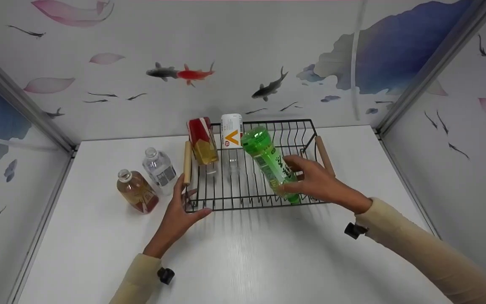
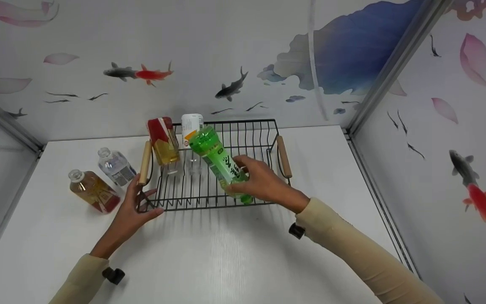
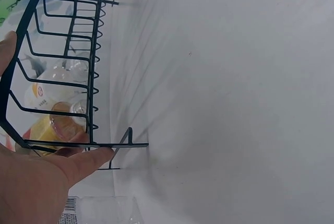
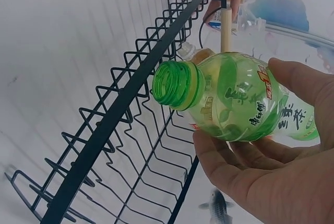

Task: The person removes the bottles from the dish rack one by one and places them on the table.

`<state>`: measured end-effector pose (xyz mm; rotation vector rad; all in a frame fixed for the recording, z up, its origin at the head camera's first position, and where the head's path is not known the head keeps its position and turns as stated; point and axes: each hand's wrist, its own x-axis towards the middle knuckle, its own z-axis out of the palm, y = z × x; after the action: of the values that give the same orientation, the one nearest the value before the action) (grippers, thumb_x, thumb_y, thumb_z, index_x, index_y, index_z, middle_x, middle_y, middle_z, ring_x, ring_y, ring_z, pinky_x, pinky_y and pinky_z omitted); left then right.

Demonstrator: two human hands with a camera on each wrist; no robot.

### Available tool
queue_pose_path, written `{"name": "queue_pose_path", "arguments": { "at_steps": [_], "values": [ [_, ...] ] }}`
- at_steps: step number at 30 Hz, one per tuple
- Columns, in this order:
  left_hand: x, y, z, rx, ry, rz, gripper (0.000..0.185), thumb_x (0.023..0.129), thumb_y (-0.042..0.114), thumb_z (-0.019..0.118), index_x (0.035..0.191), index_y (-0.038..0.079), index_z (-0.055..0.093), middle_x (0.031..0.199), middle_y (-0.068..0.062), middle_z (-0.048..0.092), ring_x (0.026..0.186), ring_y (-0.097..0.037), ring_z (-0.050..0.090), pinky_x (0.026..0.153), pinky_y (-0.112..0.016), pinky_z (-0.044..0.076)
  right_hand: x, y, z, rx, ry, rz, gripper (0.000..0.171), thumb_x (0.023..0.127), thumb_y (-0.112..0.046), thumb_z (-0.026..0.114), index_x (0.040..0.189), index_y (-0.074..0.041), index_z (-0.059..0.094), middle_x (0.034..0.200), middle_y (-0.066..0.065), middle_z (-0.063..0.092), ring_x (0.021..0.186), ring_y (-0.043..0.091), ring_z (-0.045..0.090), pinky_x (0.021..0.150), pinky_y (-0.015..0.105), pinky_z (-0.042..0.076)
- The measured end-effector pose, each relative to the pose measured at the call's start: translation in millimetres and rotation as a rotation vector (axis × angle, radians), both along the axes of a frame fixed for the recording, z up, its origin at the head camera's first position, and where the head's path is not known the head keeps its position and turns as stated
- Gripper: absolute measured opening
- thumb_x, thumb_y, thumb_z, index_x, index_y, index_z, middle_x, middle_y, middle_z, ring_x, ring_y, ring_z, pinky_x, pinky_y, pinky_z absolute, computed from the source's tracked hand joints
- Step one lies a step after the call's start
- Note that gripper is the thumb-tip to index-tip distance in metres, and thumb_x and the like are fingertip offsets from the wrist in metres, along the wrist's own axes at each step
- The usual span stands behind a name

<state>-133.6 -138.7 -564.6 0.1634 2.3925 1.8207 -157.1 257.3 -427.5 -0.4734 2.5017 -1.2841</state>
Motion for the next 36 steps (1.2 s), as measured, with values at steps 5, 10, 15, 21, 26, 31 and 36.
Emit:
{"name": "queue_pose_path", "arguments": {
  "at_steps": [5, 10, 15, 21, 26, 31, 36],
  "values": [
    [0.5, 0, 1.3, 0.006, 0.001, 0.002, 0.127, 0.09, 0.022, 0.095, 0.178, 0.025, 0.003, 0.179, -0.017, 0.021, 0.159, -0.035, 0.043, 0.129, -0.058, 0.036, 5.3, -1, 2.4, 0.002, -0.001, 0.02, 0.078, 0.093, -0.024, 0.088, 0.16, -0.004, 0.052, 0.142, 0.019, 0.067, 0.132, 0.041, 0.065, 0.098, 0.054, 0.064],
    [1.0, 0, 1.9, 0.01, 0.001, -0.001, 0.129, 0.089, 0.022, 0.096, 0.178, 0.028, 0.003, 0.179, -0.016, 0.022, 0.158, -0.034, 0.044, 0.129, -0.057, 0.036, 10.4, -2, 4.9, 0.039, 0.03, 0.046, 0.076, 0.093, -0.023, 0.089, 0.158, -0.005, 0.054, 0.14, 0.015, 0.069, 0.13, 0.037, 0.065, 0.097, 0.053, 0.064],
    [0.8, 0, 1.5, 0.01, 0.002, -0.003, 0.128, 0.089, 0.018, 0.095, 0.178, 0.03, 0.003, 0.179, -0.015, 0.023, 0.158, -0.032, 0.045, 0.129, -0.056, 0.036, 14.8, -3, 6.3, 0.039, 0.048, 0.079, 0.074, 0.093, -0.021, 0.088, 0.157, -0.004, 0.055, 0.14, 0.016, 0.068, 0.129, 0.036, 0.066, 0.096, 0.052, 0.064],
    [1.5, -1, 0.9, 0.016, 0.008, -0.011, 0.127, 0.09, 0.021, 0.095, 0.178, 0.029, 0.003, 0.179, -0.016, 0.022, 0.158, -0.034, 0.044, 0.129, -0.058, 0.036, 20.6, -3, 8.3, 0.055, 0.07, 0.109, 0.071, 0.093, -0.015, 0.088, 0.156, -0.002, 0.057, 0.139, 0.013, 0.069, 0.126, 0.032, 0.067, 0.096, 0.049, 0.064],
    [1.8, -1, 0.2, 0.012, 0.005, -0.008, 0.126, 0.091, 0.024, 0.095, 0.178, 0.027, 0.003, 0.18, -0.016, 0.02, 0.159, -0.035, 0.043, 0.129, -0.06, 0.036, 25.3, -3, 8.0, 0.089, 0.092, 0.131, 0.072, 0.093, -0.016, 0.087, 0.156, -0.002, 0.056, 0.138, 0.011, 0.069, 0.123, 0.031, 0.066, 0.092, 0.045, 0.062],
    [3.0, -2, 3.4, -0.002, 0.002, -0.005, 0.125, 0.091, 0.025, 0.094, 0.178, 0.024, 0.004, 0.179, -0.016, 0.021, 0.16, -0.037, 0.041, 0.13, -0.061, 0.032, 27.8, -3, 7.0, 0.108, 0.104, 0.154, 0.072, 0.092, -0.016, 0.087, 0.156, -0.001, 0.056, 0.138, 0.011, 0.069, 0.12, 0.03, 0.066, 0.091, 0.043, 0.062],
    [6.6, -3, 7.9, -0.029, 0.004, -0.008, 0.124, 0.091, 0.035, 0.094, 0.178, 0.022, 0.008, 0.181, -0.014, 0.019, 0.162, -0.039, 0.037, 0.129, -0.061, 0.033, 30.8, -1, 6.7, 0.143, 0.122, 0.173, 0.071, 0.093, -0.016, 0.086, 0.155, 0.0, 0.057, 0.138, 0.011, 0.069, 0.117, 0.027, 0.065, 0.089, 0.04, 0.06]
  ]
}}
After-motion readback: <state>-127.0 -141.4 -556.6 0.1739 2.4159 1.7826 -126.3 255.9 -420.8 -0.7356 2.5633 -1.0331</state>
